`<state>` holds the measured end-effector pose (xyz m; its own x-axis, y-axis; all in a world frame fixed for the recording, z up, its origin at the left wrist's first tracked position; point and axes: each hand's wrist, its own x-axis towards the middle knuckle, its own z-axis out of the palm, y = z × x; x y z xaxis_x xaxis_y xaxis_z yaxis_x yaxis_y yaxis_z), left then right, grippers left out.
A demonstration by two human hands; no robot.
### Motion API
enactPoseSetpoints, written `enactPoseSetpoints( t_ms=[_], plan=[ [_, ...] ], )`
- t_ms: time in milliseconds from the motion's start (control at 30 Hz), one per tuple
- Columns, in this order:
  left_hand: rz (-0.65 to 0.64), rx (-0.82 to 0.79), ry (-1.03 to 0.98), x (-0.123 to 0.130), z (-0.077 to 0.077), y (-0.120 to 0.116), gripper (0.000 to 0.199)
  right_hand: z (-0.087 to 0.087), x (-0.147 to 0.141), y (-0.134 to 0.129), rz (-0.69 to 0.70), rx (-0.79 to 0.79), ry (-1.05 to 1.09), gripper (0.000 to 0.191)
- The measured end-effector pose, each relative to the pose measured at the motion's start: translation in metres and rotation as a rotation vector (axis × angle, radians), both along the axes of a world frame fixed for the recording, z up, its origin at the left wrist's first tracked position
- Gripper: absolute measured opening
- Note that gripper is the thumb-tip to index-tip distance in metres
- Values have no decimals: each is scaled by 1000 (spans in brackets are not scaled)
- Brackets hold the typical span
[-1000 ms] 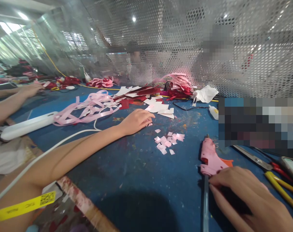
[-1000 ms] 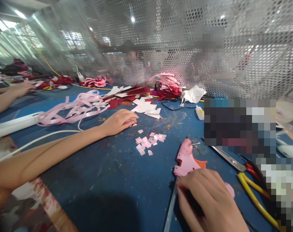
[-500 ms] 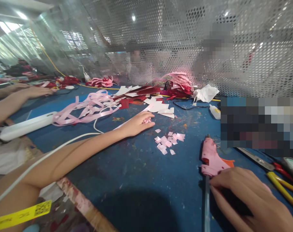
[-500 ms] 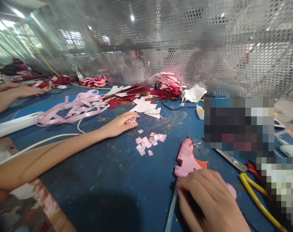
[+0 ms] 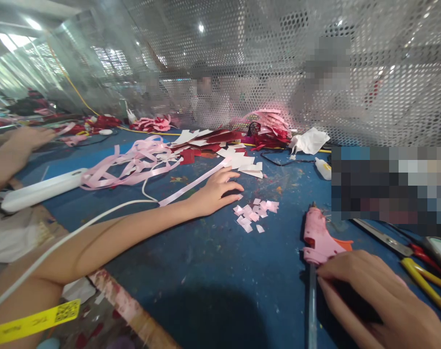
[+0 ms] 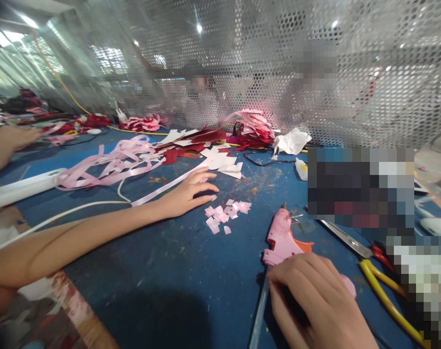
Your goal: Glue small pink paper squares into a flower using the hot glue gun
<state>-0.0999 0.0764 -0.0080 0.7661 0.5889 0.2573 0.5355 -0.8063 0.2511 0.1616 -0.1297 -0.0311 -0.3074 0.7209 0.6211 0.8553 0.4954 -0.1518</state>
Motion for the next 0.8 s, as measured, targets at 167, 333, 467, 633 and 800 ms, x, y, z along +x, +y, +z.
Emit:
enactPoseSetpoints(
  t_ms=[167, 333, 467, 633, 800],
  plan=[
    [50, -66, -16, 5, 1, -2, 15, -11, 12, -2, -233, -1, -75, 28],
    [-2, 4, -116, 6, 4, -8, 11, -18, 11, -2, -439, -62, -221, 43],
    [-46, -101, -329, 7, 7, -21, 11, -10, 5, 0, -445, -63, -279, 35],
    [-81, -300, -477, 11, 11, -43, 12, -1, 2, -2, -407, -76, -197, 28],
    [-125, -539, -551, 23, 12, -57, 11, -3, 6, -6, -341, -70, -108, 38]
  ],
)
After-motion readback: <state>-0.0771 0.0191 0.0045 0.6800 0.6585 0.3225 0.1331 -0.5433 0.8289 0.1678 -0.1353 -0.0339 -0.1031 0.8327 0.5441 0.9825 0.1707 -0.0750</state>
